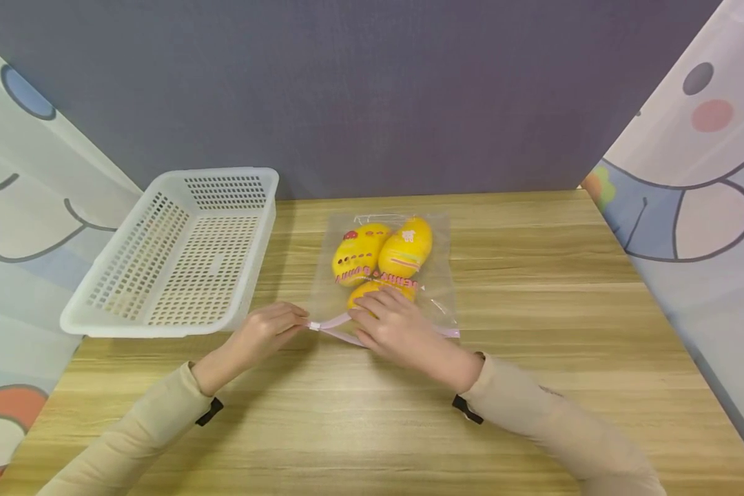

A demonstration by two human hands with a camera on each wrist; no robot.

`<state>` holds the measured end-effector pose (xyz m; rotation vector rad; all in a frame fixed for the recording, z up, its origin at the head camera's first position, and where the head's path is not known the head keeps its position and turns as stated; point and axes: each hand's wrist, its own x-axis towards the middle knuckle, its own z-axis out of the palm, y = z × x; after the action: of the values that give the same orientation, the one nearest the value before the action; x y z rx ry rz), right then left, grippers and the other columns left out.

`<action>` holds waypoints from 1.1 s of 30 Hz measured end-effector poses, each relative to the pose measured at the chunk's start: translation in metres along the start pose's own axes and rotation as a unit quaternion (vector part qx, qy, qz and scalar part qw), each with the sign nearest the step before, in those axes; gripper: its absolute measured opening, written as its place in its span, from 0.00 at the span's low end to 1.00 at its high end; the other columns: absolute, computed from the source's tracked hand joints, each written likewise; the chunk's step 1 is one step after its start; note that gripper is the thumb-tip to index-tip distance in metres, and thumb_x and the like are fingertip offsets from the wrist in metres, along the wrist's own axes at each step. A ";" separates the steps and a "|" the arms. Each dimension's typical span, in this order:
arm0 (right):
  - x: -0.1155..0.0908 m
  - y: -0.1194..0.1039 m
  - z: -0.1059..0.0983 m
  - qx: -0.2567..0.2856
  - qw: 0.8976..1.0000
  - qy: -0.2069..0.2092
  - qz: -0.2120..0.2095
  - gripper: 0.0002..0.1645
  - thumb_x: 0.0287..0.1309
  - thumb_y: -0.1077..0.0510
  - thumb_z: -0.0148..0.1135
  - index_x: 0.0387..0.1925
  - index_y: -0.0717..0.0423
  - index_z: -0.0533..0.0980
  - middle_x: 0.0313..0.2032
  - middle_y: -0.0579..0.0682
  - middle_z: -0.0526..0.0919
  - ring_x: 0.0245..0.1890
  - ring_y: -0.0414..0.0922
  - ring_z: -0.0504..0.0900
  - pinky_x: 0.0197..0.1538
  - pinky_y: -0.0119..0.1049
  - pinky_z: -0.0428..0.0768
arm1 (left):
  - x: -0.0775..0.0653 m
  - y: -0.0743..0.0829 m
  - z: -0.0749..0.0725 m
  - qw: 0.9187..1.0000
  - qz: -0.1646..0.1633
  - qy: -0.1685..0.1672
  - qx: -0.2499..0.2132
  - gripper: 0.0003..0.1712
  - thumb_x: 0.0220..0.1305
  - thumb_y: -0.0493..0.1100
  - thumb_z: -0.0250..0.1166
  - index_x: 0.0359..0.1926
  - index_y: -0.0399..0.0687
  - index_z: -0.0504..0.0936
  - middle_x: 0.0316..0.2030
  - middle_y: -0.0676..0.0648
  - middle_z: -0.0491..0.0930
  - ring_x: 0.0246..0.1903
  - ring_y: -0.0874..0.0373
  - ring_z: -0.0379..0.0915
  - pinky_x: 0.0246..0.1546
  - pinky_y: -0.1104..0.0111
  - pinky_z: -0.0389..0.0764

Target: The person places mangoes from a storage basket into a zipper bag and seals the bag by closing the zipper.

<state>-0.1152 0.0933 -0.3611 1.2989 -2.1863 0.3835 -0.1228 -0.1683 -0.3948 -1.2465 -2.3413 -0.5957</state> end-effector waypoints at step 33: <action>0.035 -0.029 0.048 0.207 0.955 -0.088 0.192 0.09 0.50 0.59 0.61 0.34 0.59 0.79 0.33 0.50 0.82 0.35 0.43 0.79 0.38 0.30 0.78 | -0.003 -0.004 0.002 0.994 -0.078 0.021 -0.080 0.10 0.39 0.26 0.68 0.27 0.39 0.81 0.26 0.47 0.81 0.28 0.58 0.77 0.31 0.75 0.78</action>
<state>-0.1184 0.0303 -0.3797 1.1346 -2.6122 0.9535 -0.1243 -0.1715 -0.3986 -1.1121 -2.4107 -0.8677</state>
